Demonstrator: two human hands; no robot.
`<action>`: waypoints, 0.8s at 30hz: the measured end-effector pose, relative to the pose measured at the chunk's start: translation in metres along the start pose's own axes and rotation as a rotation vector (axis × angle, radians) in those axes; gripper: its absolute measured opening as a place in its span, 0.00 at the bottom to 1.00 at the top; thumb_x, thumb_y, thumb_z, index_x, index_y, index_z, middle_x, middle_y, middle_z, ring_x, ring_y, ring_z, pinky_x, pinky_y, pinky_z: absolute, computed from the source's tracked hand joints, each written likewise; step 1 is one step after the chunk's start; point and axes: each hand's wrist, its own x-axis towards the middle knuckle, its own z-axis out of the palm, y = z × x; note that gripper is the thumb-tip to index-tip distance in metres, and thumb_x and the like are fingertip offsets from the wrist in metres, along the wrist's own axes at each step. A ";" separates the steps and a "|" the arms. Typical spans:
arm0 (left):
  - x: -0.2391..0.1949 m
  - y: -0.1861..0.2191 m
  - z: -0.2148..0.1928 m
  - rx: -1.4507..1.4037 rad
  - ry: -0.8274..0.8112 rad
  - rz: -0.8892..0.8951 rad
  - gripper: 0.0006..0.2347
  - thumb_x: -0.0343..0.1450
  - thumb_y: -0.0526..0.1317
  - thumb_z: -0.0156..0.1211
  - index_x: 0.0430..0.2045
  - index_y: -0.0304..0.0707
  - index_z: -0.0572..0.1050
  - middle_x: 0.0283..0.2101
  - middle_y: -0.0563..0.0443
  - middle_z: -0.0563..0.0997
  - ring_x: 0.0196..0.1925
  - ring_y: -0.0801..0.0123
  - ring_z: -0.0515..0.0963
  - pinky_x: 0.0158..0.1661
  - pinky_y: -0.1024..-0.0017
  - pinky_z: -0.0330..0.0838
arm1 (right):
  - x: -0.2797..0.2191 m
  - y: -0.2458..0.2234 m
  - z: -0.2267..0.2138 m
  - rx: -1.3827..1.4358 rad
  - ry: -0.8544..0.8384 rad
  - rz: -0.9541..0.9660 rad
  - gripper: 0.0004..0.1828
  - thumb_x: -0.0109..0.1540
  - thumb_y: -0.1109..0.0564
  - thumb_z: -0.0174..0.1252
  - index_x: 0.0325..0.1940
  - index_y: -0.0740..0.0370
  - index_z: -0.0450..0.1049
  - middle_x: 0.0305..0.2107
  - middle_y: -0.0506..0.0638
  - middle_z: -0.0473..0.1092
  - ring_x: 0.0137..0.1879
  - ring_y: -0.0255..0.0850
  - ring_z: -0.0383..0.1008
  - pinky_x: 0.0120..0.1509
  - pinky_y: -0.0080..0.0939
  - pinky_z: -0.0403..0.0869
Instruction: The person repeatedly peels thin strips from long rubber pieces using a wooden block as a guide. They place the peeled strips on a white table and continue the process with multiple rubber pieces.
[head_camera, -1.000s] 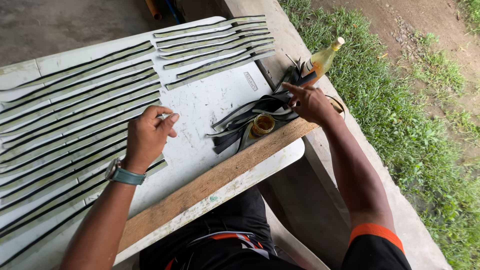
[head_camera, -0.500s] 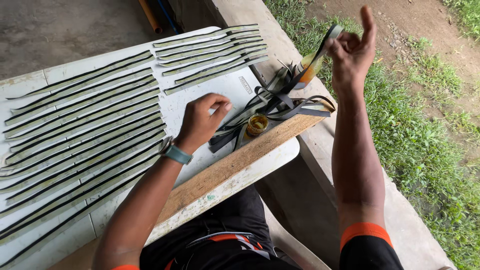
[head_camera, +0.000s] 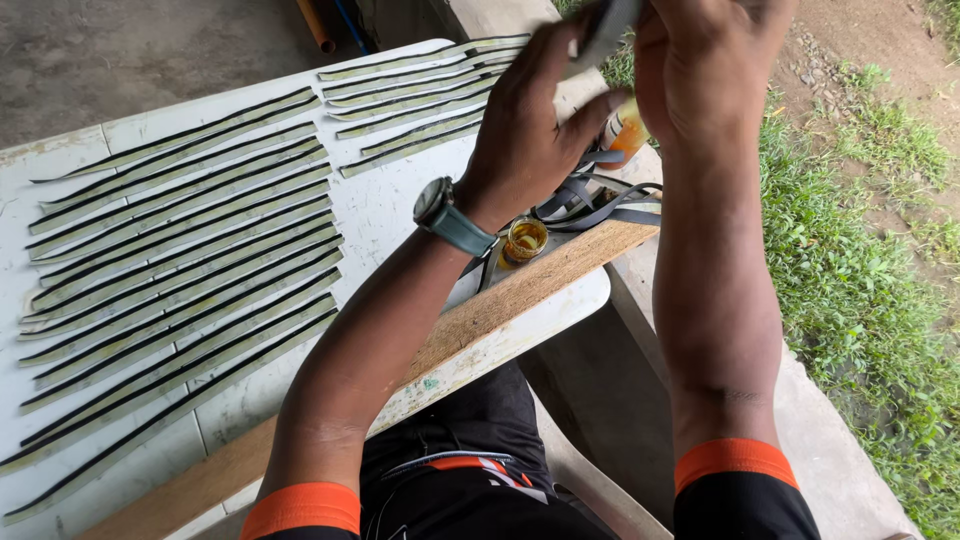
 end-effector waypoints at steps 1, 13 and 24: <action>0.004 0.007 -0.003 -0.102 -0.114 -0.144 0.11 0.79 0.42 0.58 0.49 0.32 0.75 0.33 0.47 0.84 0.36 0.69 0.87 0.38 0.67 0.80 | -0.011 -0.009 0.004 0.036 0.040 0.035 0.07 0.69 0.75 0.57 0.41 0.69 0.70 0.26 0.50 0.69 0.29 0.37 0.68 0.39 0.37 0.68; -0.185 0.051 -0.110 -0.179 -0.825 -0.911 0.11 0.75 0.40 0.58 0.31 0.31 0.83 0.21 0.48 0.81 0.20 0.75 0.71 0.23 0.70 0.67 | -0.203 0.028 -0.068 -0.026 0.171 0.478 0.58 0.62 0.73 0.65 0.87 0.52 0.40 0.42 0.58 0.77 0.46 0.41 0.80 0.45 0.37 0.78; -0.258 0.034 -0.126 0.043 -0.434 -1.072 0.12 0.70 0.39 0.62 0.44 0.33 0.81 0.30 0.45 0.88 0.30 0.71 0.87 0.32 0.73 0.81 | -0.195 0.086 -0.175 -0.789 0.279 0.714 0.45 0.60 0.67 0.67 0.79 0.60 0.57 0.38 0.57 0.78 0.42 0.40 0.80 0.42 0.39 0.78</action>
